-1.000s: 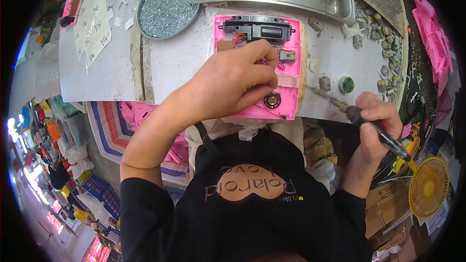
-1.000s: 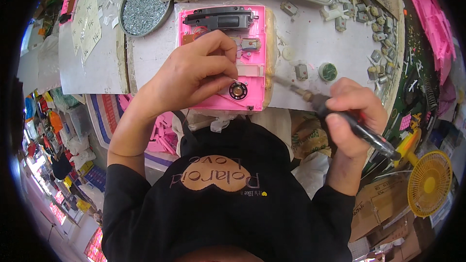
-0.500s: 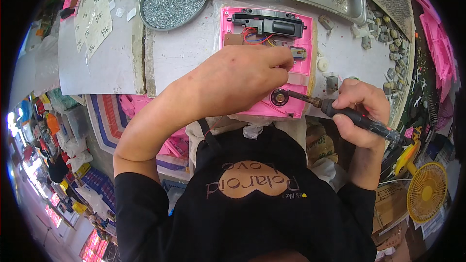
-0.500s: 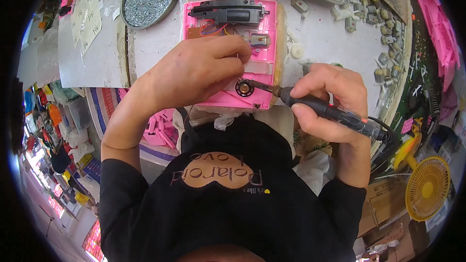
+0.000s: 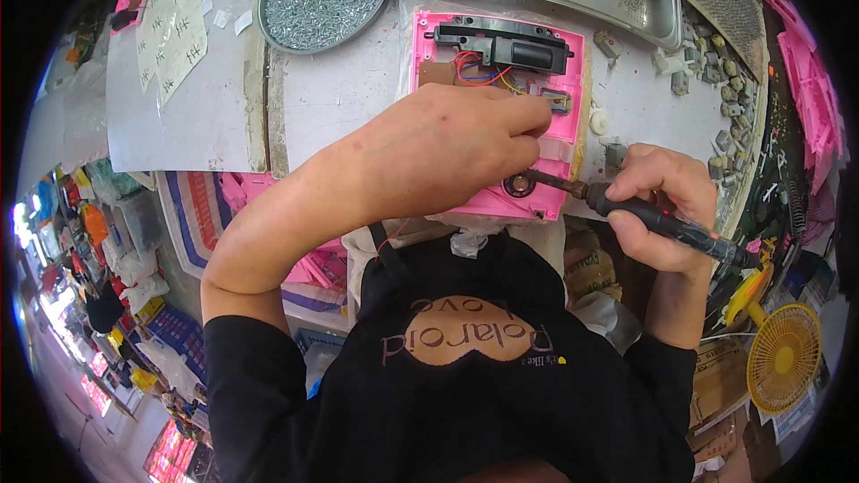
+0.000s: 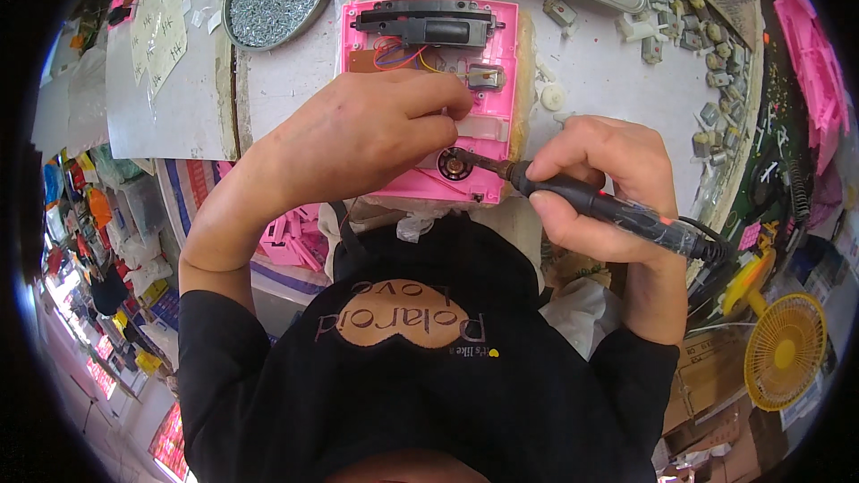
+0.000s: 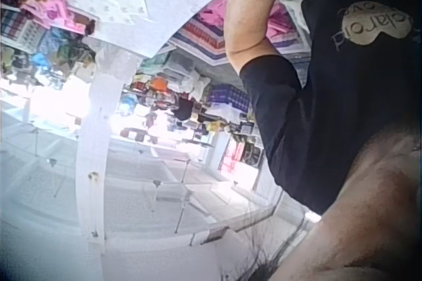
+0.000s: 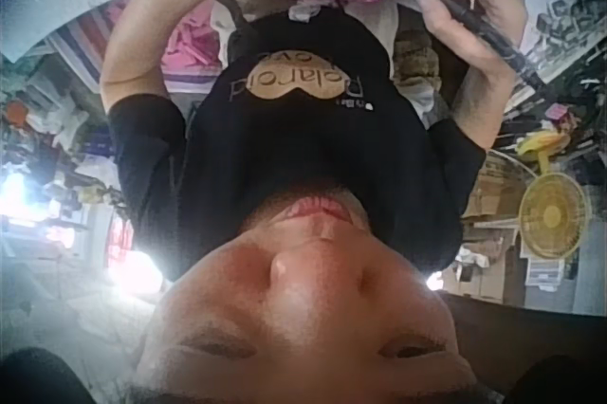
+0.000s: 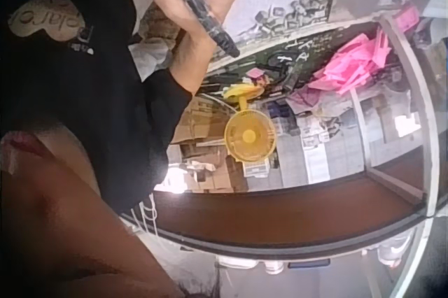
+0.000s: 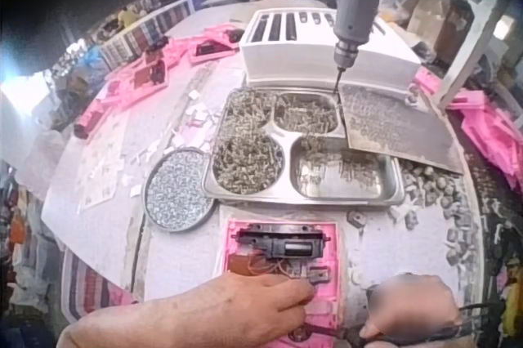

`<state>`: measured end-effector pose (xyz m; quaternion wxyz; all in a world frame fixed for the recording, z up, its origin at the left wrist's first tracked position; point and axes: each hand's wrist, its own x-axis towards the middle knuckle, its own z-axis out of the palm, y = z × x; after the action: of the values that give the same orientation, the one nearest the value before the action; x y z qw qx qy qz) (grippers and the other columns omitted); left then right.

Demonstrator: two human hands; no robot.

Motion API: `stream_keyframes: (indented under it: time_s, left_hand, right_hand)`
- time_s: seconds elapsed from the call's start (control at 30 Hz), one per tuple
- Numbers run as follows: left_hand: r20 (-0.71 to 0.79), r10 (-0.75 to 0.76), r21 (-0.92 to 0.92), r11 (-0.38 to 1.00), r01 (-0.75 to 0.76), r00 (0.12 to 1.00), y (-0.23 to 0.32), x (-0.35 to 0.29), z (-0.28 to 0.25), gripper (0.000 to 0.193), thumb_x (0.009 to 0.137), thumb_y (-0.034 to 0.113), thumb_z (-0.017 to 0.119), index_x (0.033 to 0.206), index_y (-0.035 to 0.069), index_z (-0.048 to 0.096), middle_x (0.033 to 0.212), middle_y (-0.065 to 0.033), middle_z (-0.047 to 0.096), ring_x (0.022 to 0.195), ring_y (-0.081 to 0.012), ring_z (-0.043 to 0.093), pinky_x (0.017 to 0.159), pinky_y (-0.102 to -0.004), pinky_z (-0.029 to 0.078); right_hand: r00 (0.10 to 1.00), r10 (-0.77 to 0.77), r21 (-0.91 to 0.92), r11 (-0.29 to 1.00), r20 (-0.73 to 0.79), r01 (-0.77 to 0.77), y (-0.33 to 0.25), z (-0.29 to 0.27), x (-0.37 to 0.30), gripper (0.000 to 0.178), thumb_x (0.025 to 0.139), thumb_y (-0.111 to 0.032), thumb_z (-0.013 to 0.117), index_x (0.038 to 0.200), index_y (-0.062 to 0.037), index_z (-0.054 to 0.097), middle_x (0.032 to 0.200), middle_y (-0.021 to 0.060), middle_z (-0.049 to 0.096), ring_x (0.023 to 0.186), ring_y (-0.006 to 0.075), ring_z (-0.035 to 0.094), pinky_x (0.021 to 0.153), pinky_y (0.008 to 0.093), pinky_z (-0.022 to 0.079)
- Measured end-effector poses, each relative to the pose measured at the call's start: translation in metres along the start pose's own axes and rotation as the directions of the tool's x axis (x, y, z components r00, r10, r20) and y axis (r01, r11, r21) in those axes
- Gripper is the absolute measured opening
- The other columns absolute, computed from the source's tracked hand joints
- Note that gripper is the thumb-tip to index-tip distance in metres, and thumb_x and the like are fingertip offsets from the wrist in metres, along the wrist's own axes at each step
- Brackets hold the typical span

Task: Assembling and soldering components of a pink electronic device.

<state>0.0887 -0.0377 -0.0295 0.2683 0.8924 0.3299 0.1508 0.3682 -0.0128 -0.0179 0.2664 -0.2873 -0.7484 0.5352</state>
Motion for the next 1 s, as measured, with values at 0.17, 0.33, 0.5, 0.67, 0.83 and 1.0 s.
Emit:
stream_keyframes:
  time_s: [0.17,0.33,0.5,0.67,0.83,1.0]
  left_hand:
    - [0.017,-0.004,0.020,1.000,0.004,1.000,0.001,0.000,0.000,0.011,0.082,0.007,0.065,0.092,0.003,0.065,0.112,-0.0078,0.064,0.099,-0.0278,0.068,0.079,-0.0367,0.058]
    - [-0.001,0.014,0.024,1.000,-0.014,1.000,0.001,0.000,0.001,0.011,0.082,0.006,0.064,0.092,0.003,0.064,0.112,-0.0077,0.064,0.098,-0.0277,0.068,0.079,-0.0366,0.058]
    - [-0.001,0.000,0.012,1.000,0.000,1.000,0.001,0.000,0.001,0.009,0.080,0.005,0.065,0.089,0.003,0.063,0.109,-0.0074,0.064,0.096,-0.0275,0.068,0.077,-0.0362,0.058]
    - [-0.131,-0.015,-0.185,0.983,-0.009,0.991,-0.008,-0.005,0.010,0.018,0.076,0.003,0.074,0.093,0.005,0.068,0.099,-0.0081,0.065,0.084,-0.0283,0.068,0.069,-0.0380,0.055]
    - [-0.235,-0.021,-0.289,0.956,-0.049,0.972,-0.012,-0.005,0.015,0.021,0.076,0.001,0.078,0.096,0.006,0.071,0.090,-0.0087,0.065,0.079,-0.0297,0.067,0.067,-0.0384,0.054]
    - [-0.210,-0.046,-0.296,0.955,-0.019,0.977,-0.012,-0.003,0.013,0.016,0.077,0.001,0.077,0.090,0.005,0.068,0.087,-0.0085,0.065,0.079,-0.0299,0.066,0.067,-0.0384,0.054]
  right_hand:
    - [1.000,-0.001,-0.024,1.000,0.001,0.001,0.000,0.001,0.001,0.021,0.068,-0.007,0.077,0.086,-0.0030,0.068,0.065,0.0004,0.053,0.050,0.0104,0.041,0.050,0.0280,0.030]
    - [1.000,-0.003,-0.017,1.000,-0.020,0.003,-0.002,-0.004,-0.004,0.021,0.069,-0.008,0.078,0.087,-0.0033,0.069,0.064,0.0003,0.053,0.051,0.0110,0.041,0.050,0.0285,0.029]
    - [0.999,-0.008,-0.036,0.999,-0.046,0.007,-0.002,-0.013,-0.013,0.023,0.070,-0.014,0.079,0.088,-0.0031,0.068,0.065,0.0004,0.052,0.052,0.0113,0.041,0.051,0.0283,0.028]
    - [0.993,-0.037,-0.013,0.999,-0.109,0.036,-0.003,-0.016,-0.019,0.025,0.070,-0.015,0.079,0.089,-0.0029,0.068,0.066,0.0007,0.053,0.053,0.0112,0.039,0.051,0.0281,0.026]
    - [0.991,-0.052,0.002,0.999,-0.127,0.053,-0.001,-0.018,-0.019,0.026,0.070,-0.015,0.080,0.090,-0.0022,0.068,0.066,0.0008,0.054,0.054,0.0109,0.039,0.051,0.0278,0.026]
    - [0.988,-0.061,0.023,0.998,-0.145,0.065,-0.002,-0.018,-0.017,0.026,0.070,-0.013,0.079,0.089,-0.0011,0.067,0.066,0.0012,0.055,0.054,0.0107,0.039,0.051,0.0277,0.026]
